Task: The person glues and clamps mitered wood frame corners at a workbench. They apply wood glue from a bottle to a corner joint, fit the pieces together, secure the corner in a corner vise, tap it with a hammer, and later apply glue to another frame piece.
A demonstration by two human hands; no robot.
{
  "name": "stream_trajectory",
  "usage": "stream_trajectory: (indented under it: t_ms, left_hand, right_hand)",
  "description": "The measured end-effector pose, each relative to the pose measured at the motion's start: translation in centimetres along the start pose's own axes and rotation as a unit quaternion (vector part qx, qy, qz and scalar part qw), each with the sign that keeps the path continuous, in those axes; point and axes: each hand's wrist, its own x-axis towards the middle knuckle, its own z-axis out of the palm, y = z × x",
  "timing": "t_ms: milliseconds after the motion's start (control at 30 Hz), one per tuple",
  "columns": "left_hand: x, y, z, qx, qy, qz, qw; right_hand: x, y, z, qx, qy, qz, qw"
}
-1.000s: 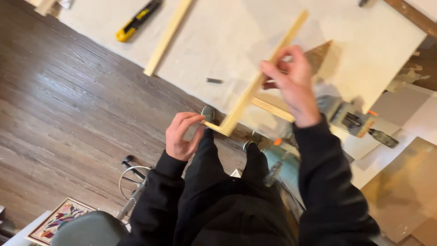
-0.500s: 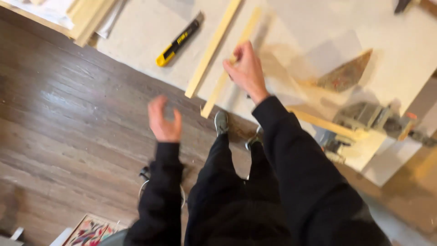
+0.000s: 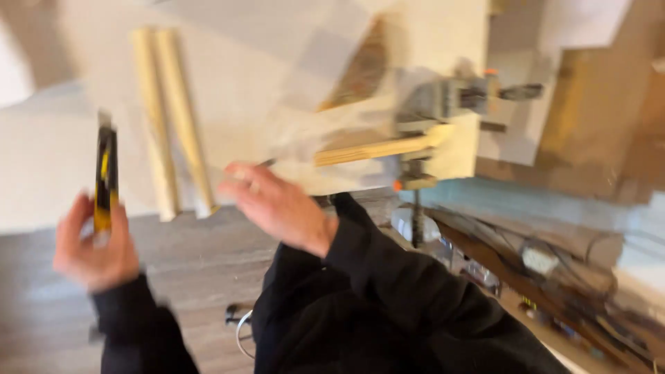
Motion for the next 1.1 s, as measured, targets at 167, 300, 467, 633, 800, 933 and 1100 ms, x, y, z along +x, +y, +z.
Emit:
stream_trajectory:
  t_ms: [167, 300, 467, 633, 800, 933, 1100]
  left_hand:
    - [-2.1, 22.2, 2.3, 0.034, -0.214, -0.065, 0.974]
    - [-2.9, 30.8, 9.4, -0.066, -0.298, 0.066, 0.95]
    - [-2.9, 33.5, 16.0, -0.211, -0.434, 0.249, 0.84]
    - [-4.3, 31.9, 24.8, -0.125, -0.403, 0.259, 0.869]
    - [-6.7, 29.0, 28.4, 0.004, -0.357, 0.273, 0.893]
    - [-6.4, 28.3, 28.4, 0.008, -0.357, 0.254, 0.899]
    - [-5.7, 28.4, 28.2, -0.028, -0.365, 0.242, 0.899]
  right_hand:
    - [-5.4, -1.9, -9.7, -0.17, -0.01, -0.044, 0.984]
    - [-11.2, 1.2, -16.4, -0.249, -0.016, 0.027, 0.968]
    - [-18.6, 6.9, -22.9, -0.153, -0.036, 0.111, 0.981]
    - [-22.5, 15.7, -23.4, 0.127, 0.166, 0.201, 0.957]
    - [-22.1, 19.1, -21.6, 0.305, 0.269, 0.225, 0.886]
    - [-18.4, 17.0, -23.1, 0.213, 0.242, 0.178, 0.93]
    - [-19.1, 19.3, -22.2, -0.004, 0.236, 0.117, 0.965]
